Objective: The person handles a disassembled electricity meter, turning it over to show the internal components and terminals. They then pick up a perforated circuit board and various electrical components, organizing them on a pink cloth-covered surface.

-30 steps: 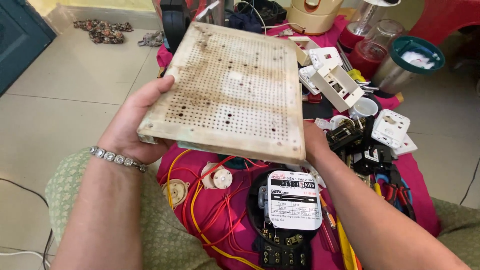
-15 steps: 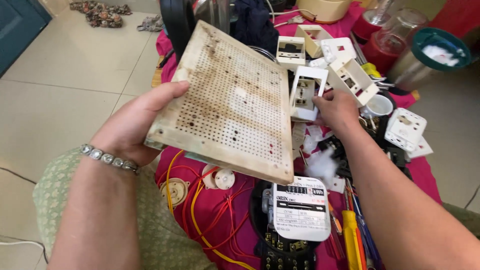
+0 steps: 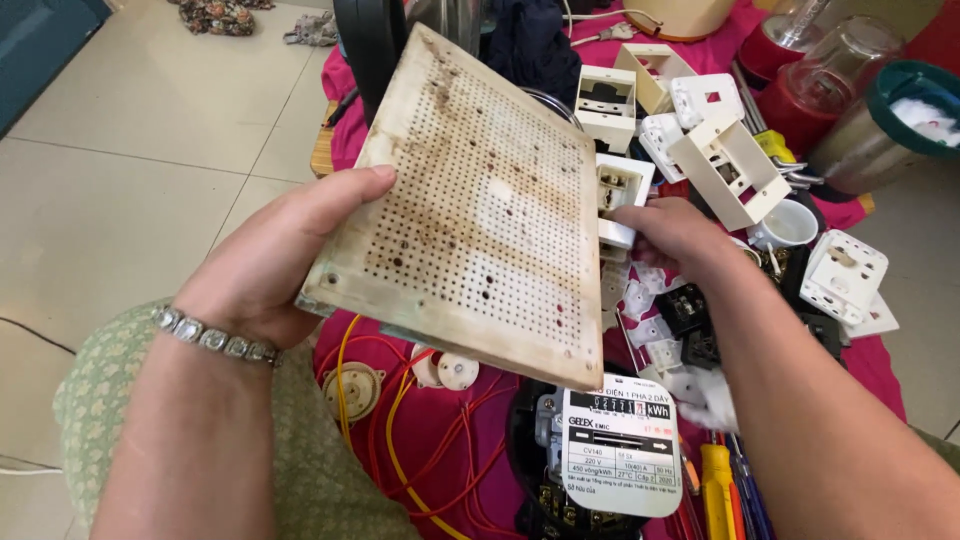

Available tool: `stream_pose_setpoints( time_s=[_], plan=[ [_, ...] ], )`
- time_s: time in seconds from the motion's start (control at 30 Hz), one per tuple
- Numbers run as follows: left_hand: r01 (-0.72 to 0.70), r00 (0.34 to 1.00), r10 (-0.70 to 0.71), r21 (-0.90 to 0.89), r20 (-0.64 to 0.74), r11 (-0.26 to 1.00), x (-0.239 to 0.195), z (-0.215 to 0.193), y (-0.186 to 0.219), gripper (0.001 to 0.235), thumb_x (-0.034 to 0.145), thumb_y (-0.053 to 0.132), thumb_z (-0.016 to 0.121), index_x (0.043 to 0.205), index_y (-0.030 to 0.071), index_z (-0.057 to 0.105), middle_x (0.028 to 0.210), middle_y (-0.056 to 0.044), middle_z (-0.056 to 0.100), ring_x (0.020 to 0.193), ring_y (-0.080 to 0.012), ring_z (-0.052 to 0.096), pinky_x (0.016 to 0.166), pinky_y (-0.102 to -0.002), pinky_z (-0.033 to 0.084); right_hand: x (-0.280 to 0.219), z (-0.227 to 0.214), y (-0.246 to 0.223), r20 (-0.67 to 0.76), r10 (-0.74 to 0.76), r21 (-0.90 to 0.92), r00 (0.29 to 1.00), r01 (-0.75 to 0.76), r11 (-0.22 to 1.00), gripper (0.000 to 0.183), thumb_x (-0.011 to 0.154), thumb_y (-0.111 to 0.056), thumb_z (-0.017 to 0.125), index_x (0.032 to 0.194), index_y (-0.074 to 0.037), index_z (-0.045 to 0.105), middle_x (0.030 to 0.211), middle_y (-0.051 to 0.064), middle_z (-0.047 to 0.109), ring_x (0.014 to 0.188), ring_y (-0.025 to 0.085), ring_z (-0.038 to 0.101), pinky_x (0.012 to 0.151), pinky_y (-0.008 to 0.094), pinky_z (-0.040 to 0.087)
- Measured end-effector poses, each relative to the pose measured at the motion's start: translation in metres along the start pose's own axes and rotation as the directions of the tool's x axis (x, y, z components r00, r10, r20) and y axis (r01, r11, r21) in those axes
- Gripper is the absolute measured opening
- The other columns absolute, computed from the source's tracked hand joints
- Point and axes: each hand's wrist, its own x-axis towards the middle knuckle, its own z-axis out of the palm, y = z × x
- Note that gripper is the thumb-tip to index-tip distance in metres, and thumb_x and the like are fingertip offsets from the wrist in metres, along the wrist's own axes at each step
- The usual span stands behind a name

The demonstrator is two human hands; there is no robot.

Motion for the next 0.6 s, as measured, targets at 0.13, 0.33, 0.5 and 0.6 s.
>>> stream_pose_setpoints(
  time_s=[0.13,0.33,0.5,0.6],
  plan=[
    [0.004,1.0,-0.004,0.032,0.009,0.999,0.0,0.0,0.0,0.054,0.087,0.031,0.05,0.129,0.001,0.065,0.127,-0.025,0.076,0.11,-0.0379,0.075,0.084,-0.048,0.059,-0.03,-0.017,-0.032,-0.009,-0.075,-0.093,0.997,0.074,0.993,0.027,0.092,-0.021,0.068,0.105,0.002,0.071,0.078,0.012,0.068,0.054,0.014,0.051,0.044,0.026,0.038],
    [-0.03,0.998,0.028,0.029,0.048,0.999,0.006,-0.007,-0.007,0.06,0.084,0.033,0.052,0.132,0.0,0.065,0.131,-0.028,0.078,0.108,-0.0393,0.08,0.077,-0.045,0.063,-0.003,-0.044,-0.051,0.019,-0.127,-0.024,0.992,0.127,0.992,0.035,0.096,-0.016,0.063,0.128,-0.001,0.061,0.105,0.015,0.073,0.077,0.019,0.071,0.056,0.018,0.054],
    [-0.035,0.999,0.035,0.0,0.039,0.999,0.009,-0.005,-0.006,0.055,0.086,0.031,0.053,0.129,0.001,0.068,0.124,-0.024,0.081,0.098,-0.0343,0.079,0.07,-0.039,0.059,0.051,-0.047,-0.044,-0.307,-0.269,0.279,0.913,0.357,0.892,0.042,0.09,-0.023,0.069,0.121,0.005,0.064,0.115,0.013,0.074,0.091,0.018,0.078,0.063,0.022,0.067],
    [-0.045,0.999,0.044,0.006,0.027,0.999,0.008,-0.002,-0.005,0.057,0.085,0.032,0.052,0.13,0.001,0.067,0.129,-0.026,0.078,0.107,-0.0366,0.078,0.08,-0.044,0.06,0.001,-0.042,-0.077,-0.157,-0.33,0.559,0.931,0.359,0.747,0.047,0.094,-0.024,0.059,0.133,0.0,0.05,0.135,0.025,0.056,0.126,0.033,0.072,0.112,0.036,0.065]
  ],
)
